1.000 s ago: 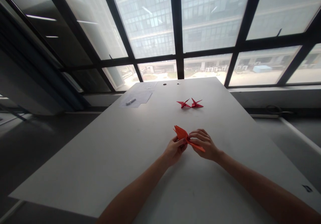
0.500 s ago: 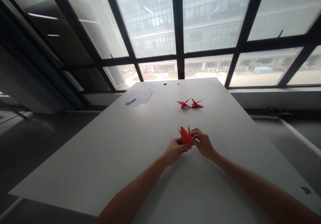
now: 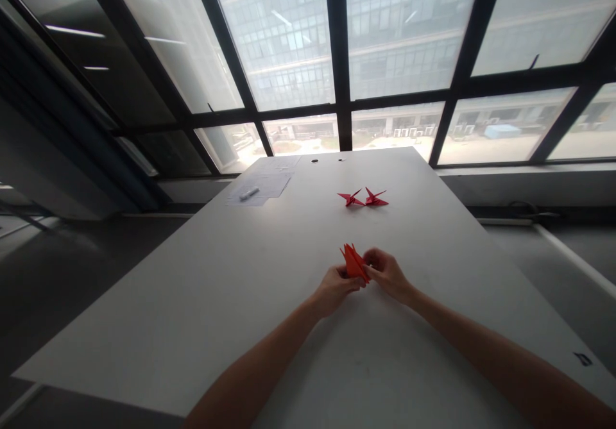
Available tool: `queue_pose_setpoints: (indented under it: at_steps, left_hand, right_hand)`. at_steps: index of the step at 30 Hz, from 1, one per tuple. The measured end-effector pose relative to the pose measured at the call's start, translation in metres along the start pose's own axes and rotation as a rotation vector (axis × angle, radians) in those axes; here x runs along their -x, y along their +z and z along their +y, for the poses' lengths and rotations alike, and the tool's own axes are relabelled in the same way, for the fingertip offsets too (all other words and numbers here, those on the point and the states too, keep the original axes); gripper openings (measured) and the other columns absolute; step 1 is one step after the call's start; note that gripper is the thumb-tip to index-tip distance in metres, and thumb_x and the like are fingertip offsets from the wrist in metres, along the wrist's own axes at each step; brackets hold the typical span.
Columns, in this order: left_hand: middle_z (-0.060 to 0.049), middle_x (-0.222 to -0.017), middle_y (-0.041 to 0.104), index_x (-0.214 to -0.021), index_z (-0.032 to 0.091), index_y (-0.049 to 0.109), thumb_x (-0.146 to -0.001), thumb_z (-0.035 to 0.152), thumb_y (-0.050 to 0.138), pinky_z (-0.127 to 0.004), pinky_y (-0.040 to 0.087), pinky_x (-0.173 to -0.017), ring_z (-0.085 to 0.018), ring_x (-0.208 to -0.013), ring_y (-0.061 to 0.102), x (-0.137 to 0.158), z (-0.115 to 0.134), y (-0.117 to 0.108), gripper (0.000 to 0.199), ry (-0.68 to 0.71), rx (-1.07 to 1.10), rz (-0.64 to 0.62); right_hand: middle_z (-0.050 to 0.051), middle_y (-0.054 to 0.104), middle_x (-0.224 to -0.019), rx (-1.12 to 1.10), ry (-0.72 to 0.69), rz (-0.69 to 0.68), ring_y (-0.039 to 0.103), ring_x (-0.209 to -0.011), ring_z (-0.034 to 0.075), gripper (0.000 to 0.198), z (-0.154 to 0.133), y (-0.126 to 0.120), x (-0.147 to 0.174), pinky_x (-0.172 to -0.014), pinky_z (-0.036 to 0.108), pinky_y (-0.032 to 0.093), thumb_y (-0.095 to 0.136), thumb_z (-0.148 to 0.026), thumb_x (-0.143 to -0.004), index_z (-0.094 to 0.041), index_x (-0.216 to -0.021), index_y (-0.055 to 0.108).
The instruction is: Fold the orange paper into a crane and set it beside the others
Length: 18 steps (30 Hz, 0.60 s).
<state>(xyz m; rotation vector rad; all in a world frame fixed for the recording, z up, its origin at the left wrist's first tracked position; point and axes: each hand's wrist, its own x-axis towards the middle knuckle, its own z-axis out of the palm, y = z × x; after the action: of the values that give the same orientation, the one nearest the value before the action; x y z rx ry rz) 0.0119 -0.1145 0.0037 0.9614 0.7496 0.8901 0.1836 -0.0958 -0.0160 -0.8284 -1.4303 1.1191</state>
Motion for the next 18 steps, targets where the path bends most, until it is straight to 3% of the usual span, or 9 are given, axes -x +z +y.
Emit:
queue_pose_setpoints:
  at_steps: [7, 11, 14, 18]
  left_hand:
    - [-0.007, -0.078, 0.068, -0.087, 0.009, 0.075, -0.063, 0.023, 0.086, -0.022, 0.037, -0.063, -0.012, -0.066, 0.052, -0.0009, -0.0016, 0.0006, 0.029, 0.036, -0.034, 0.069]
    - [-0.008, -0.079, 0.069, -0.09, 0.009, 0.075, -0.064, 0.029, 0.087, -0.023, 0.038, -0.065, -0.013, -0.068, 0.054, -0.0031, -0.0042, 0.0013, 0.035, 0.087, -0.12, 0.133]
    - [-0.009, -0.082, 0.07, -0.092, 0.009, 0.075, -0.066, 0.036, 0.085, -0.023, 0.039, -0.064, -0.012, -0.067, 0.054, -0.0049, -0.0069, 0.0003, 0.038, 0.104, -0.134, 0.198]
    - [-0.008, -0.077, 0.07, -0.087, 0.009, 0.076, -0.065, 0.039, 0.085, -0.023, 0.039, -0.061, -0.011, -0.061, 0.051, -0.005, -0.007, -0.0005, 0.038, 0.118, -0.167, 0.248]
  right_hand:
    - [-0.002, 0.057, -0.06, -0.021, 0.068, -0.002, 0.048, -0.052, 0.012, 0.032, -0.0009, 0.0004, 0.0003, -0.048, 0.025, 0.039, 0.065, -0.049, -0.084, -0.018, -0.077, 0.06]
    - [-0.001, 0.06, -0.061, -0.029, 0.12, 0.007, 0.05, -0.054, 0.012, 0.035, -0.0046, -0.0003, -0.0001, -0.051, 0.025, 0.04, 0.075, -0.049, -0.075, -0.018, -0.074, 0.06]
    - [-0.001, 0.059, -0.06, -0.021, 0.13, 0.064, 0.049, -0.053, 0.012, 0.036, -0.0038, -0.0003, -0.0003, -0.05, 0.024, 0.038, 0.072, -0.051, -0.077, -0.017, -0.073, 0.061]
    - [0.0, 0.06, -0.061, -0.006, 0.154, 0.006, 0.047, -0.052, 0.011, 0.036, -0.0011, -0.0005, 0.0001, -0.048, 0.024, 0.036, 0.068, -0.051, -0.081, -0.015, -0.078, 0.066]
